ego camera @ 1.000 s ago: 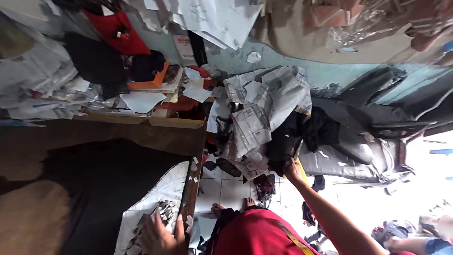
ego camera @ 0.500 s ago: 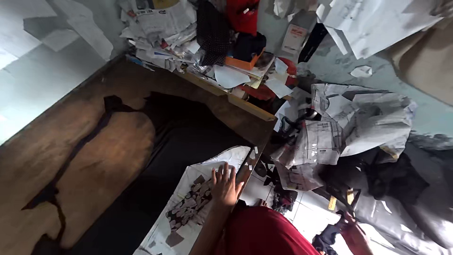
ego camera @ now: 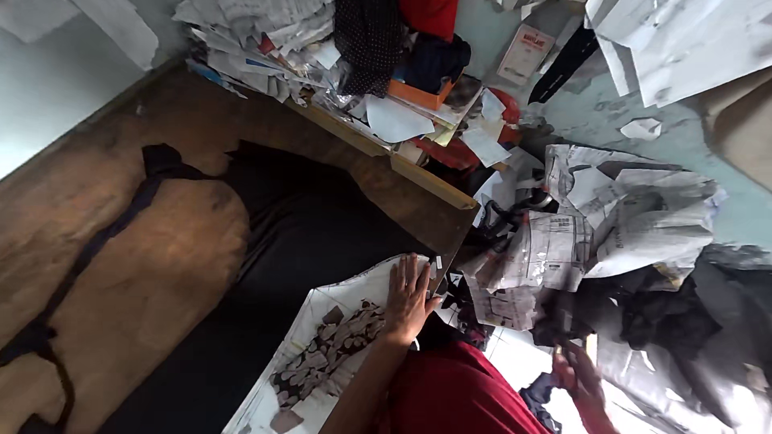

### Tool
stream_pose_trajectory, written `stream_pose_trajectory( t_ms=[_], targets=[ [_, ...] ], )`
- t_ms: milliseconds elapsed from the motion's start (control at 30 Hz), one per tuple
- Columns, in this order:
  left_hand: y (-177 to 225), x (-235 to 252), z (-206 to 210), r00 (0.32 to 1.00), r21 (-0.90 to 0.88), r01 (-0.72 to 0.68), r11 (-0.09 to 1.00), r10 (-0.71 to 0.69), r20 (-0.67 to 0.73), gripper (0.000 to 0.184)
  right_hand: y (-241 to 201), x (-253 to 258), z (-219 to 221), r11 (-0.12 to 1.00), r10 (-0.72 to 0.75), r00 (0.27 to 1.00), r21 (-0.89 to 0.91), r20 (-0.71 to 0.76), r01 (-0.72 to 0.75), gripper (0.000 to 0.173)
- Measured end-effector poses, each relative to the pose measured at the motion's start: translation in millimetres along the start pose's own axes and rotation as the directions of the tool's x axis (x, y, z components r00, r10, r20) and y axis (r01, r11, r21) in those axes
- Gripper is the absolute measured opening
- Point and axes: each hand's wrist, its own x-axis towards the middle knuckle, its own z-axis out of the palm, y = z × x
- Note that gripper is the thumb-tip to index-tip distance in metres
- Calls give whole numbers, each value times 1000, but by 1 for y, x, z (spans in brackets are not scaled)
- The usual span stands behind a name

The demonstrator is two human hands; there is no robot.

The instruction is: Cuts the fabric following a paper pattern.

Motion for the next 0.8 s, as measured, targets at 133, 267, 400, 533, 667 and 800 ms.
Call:
stream_pose_trajectory(
  t_ms=[133, 267, 400, 533, 667, 800],
  targets=[
    [-4, 2, 22, 980, 77, -51, 996, 64, -186, 80, -47, 65, 20, 961, 159, 831, -278, 533, -5, 61],
    [-10, 4, 36, 948, 125, -58, 990, 94, -304, 82, -68, 126, 32, 852, 249, 650, -482, 718, 205, 73],
    [-2, 4, 29, 973, 129, -11, 992, 40, -228, 82, -100, 165, 31, 700, 403, 570, -643, 716, 311, 82],
    [1, 5, 26, 977, 96, 16, 995, 5, -211, 82, -119, 184, 39, 504, 474, 559, -731, 680, 460, 85],
    [0, 3, 30, 962, 45, 8, 999, 5, -274, 78, -118, 186, 47, 448, 394, 643, -748, 657, 489, 87],
    [-2, 3, 32, 961, 59, 11, 998, 6, -275, 77, -120, 188, 56, 434, 391, 648, -752, 654, 497, 88]
  ],
)
